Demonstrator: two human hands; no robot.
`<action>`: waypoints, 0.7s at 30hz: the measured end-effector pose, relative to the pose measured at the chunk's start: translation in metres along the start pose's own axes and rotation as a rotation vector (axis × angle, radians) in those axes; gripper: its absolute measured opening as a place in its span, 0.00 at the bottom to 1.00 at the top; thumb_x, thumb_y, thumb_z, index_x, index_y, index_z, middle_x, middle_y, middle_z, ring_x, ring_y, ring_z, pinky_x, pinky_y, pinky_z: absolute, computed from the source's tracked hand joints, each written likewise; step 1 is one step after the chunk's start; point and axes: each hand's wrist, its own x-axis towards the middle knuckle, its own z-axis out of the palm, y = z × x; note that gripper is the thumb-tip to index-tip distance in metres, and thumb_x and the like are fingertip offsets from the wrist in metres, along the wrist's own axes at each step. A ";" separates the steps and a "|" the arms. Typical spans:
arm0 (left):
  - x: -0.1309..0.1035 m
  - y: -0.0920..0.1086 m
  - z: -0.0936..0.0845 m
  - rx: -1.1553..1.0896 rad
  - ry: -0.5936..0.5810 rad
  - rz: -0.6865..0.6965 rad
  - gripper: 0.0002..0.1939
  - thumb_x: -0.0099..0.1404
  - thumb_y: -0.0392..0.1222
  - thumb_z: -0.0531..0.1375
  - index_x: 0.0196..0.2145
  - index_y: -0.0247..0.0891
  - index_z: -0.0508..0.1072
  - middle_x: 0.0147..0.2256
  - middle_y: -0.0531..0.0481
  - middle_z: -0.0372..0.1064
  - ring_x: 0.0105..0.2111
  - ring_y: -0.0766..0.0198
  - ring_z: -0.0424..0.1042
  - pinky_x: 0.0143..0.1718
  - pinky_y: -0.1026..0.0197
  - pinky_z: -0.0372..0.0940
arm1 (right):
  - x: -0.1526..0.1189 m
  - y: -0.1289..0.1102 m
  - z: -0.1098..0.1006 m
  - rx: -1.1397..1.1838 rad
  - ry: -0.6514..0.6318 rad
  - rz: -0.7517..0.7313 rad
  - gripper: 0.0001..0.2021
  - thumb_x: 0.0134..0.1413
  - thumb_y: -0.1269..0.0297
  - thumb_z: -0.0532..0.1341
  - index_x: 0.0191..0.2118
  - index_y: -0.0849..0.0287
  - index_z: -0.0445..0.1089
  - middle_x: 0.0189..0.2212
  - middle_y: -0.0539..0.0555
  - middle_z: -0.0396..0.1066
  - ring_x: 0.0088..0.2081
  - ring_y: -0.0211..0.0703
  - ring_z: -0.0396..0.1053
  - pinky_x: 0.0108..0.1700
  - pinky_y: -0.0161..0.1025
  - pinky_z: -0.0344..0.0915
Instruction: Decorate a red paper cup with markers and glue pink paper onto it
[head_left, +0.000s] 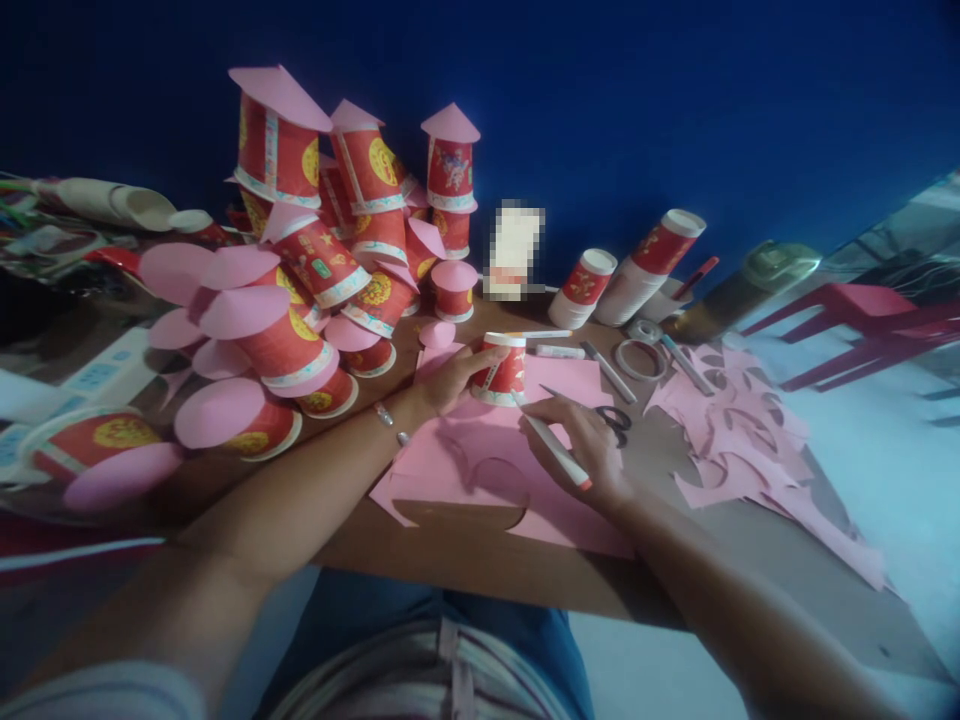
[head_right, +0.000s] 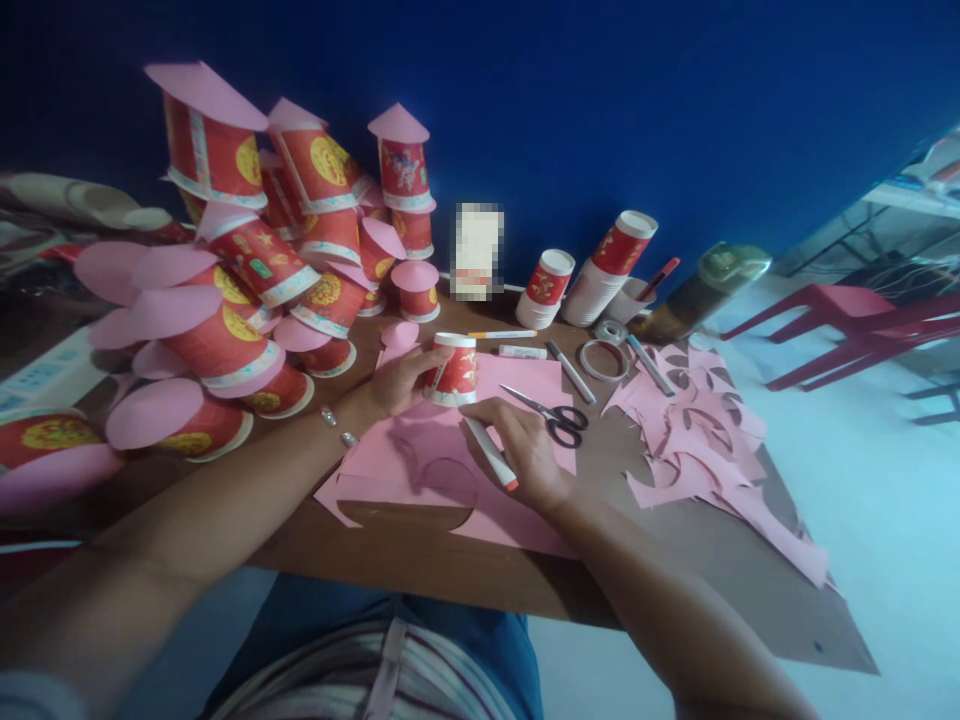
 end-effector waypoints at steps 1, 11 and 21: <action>0.000 0.000 0.000 -0.004 -0.001 0.004 0.31 0.56 0.60 0.78 0.49 0.37 0.78 0.42 0.46 0.81 0.42 0.58 0.79 0.45 0.58 0.71 | -0.001 0.001 0.001 -0.023 0.009 -0.010 0.10 0.69 0.72 0.64 0.52 0.52 0.75 0.38 0.53 0.84 0.34 0.43 0.82 0.37 0.39 0.78; 0.000 -0.001 -0.003 0.054 -0.030 -0.021 0.31 0.58 0.60 0.76 0.50 0.37 0.78 0.41 0.44 0.81 0.39 0.57 0.79 0.40 0.58 0.70 | -0.001 0.006 0.000 -0.050 0.063 -0.010 0.06 0.67 0.71 0.65 0.44 0.51 0.74 0.31 0.51 0.80 0.29 0.42 0.78 0.33 0.39 0.74; -0.002 0.001 0.000 0.094 -0.031 -0.043 0.28 0.58 0.60 0.75 0.46 0.37 0.79 0.36 0.48 0.79 0.35 0.61 0.76 0.37 0.59 0.67 | -0.005 0.006 0.003 -0.078 0.061 -0.002 0.05 0.68 0.70 0.65 0.43 0.51 0.73 0.31 0.51 0.80 0.30 0.42 0.78 0.33 0.39 0.74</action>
